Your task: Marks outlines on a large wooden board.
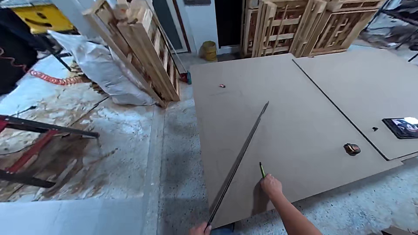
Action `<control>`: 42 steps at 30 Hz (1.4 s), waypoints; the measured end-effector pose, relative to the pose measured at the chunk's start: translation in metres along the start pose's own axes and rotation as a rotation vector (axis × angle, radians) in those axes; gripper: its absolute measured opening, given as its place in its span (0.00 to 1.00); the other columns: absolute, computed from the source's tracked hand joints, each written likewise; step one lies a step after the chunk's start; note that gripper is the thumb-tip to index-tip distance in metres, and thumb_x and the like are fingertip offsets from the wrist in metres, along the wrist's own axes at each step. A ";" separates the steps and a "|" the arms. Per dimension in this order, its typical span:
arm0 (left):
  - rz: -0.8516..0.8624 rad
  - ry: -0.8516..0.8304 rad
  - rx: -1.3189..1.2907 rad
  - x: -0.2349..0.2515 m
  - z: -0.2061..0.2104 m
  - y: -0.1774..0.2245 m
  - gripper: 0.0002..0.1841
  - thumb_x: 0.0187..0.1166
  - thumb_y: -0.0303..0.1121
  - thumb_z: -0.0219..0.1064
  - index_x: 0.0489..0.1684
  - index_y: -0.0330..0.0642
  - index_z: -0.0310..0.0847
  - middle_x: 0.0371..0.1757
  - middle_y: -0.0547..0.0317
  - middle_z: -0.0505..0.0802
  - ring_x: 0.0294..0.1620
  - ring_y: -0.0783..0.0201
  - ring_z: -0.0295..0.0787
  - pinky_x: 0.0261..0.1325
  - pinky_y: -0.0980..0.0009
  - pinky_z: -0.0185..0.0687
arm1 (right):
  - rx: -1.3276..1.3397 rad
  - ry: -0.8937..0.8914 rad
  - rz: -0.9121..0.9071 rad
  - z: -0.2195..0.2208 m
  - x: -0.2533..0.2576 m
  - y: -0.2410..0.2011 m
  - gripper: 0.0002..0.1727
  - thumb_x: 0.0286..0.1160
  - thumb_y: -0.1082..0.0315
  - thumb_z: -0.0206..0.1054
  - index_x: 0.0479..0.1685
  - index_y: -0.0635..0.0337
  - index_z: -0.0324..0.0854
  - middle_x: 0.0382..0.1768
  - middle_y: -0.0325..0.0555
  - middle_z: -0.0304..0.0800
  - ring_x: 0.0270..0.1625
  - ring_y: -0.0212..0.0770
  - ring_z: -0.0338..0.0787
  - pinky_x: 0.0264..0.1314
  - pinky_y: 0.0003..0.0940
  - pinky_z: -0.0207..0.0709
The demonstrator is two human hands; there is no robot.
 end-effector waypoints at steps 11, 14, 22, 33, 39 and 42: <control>0.174 0.073 0.141 0.100 -0.030 0.136 0.39 0.90 0.34 0.48 1.00 0.59 0.31 0.65 0.40 0.90 0.51 0.41 0.95 0.57 0.42 0.89 | 0.695 -0.151 -0.380 0.011 -0.018 0.058 0.21 0.81 0.56 0.56 0.65 0.55 0.78 0.34 0.38 0.94 0.31 0.38 0.94 0.39 0.42 0.91; 0.181 0.051 0.122 0.129 -0.019 0.184 0.40 0.90 0.30 0.48 0.99 0.59 0.28 0.72 0.39 0.85 0.50 0.41 0.95 0.56 0.42 0.89 | 0.733 -0.152 -0.499 0.005 -0.008 0.060 0.20 0.84 0.55 0.55 0.66 0.54 0.79 0.37 0.34 0.96 0.32 0.34 0.95 0.39 0.38 0.92; -0.030 0.141 -0.159 0.142 0.018 0.254 0.46 0.85 0.39 0.60 0.99 0.58 0.26 0.76 0.44 0.83 0.61 0.46 0.92 0.66 0.46 0.87 | 0.448 -0.314 -0.739 -0.047 0.056 0.094 0.22 0.87 0.51 0.52 0.68 0.49 0.81 0.39 0.34 0.96 0.37 0.34 0.95 0.45 0.40 0.91; 0.045 0.205 -0.118 0.111 0.029 0.284 0.19 0.85 0.38 0.54 0.70 0.45 0.80 0.54 0.44 0.94 0.58 0.44 0.93 0.61 0.43 0.85 | -0.032 -0.411 -1.102 -0.037 0.026 0.082 0.25 0.87 0.45 0.52 0.70 0.48 0.80 0.44 0.49 0.95 0.47 0.50 0.96 0.53 0.57 0.86; -0.225 0.288 -0.171 0.088 0.044 0.213 0.28 0.88 0.54 0.56 0.74 0.42 0.76 0.63 0.43 0.90 0.66 0.45 0.88 0.68 0.48 0.84 | 0.159 -0.375 -1.025 -0.030 0.044 0.088 0.33 0.87 0.34 0.49 0.79 0.43 0.77 0.52 0.39 0.96 0.51 0.39 0.95 0.61 0.49 0.87; -0.238 0.272 -0.180 0.076 0.067 0.182 0.32 0.81 0.55 0.65 0.76 0.40 0.75 0.70 0.40 0.86 0.73 0.44 0.83 0.74 0.49 0.80 | 0.219 -0.329 -0.932 -0.028 0.060 0.108 0.32 0.87 0.35 0.50 0.77 0.44 0.79 0.50 0.37 0.96 0.48 0.36 0.95 0.59 0.45 0.89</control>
Point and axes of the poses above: each hand's wrist, its own x-axis towards the middle knuckle, its own z-axis out of the palm, y = z × x, the point moved 3 cm from there along x, towards the middle knuckle
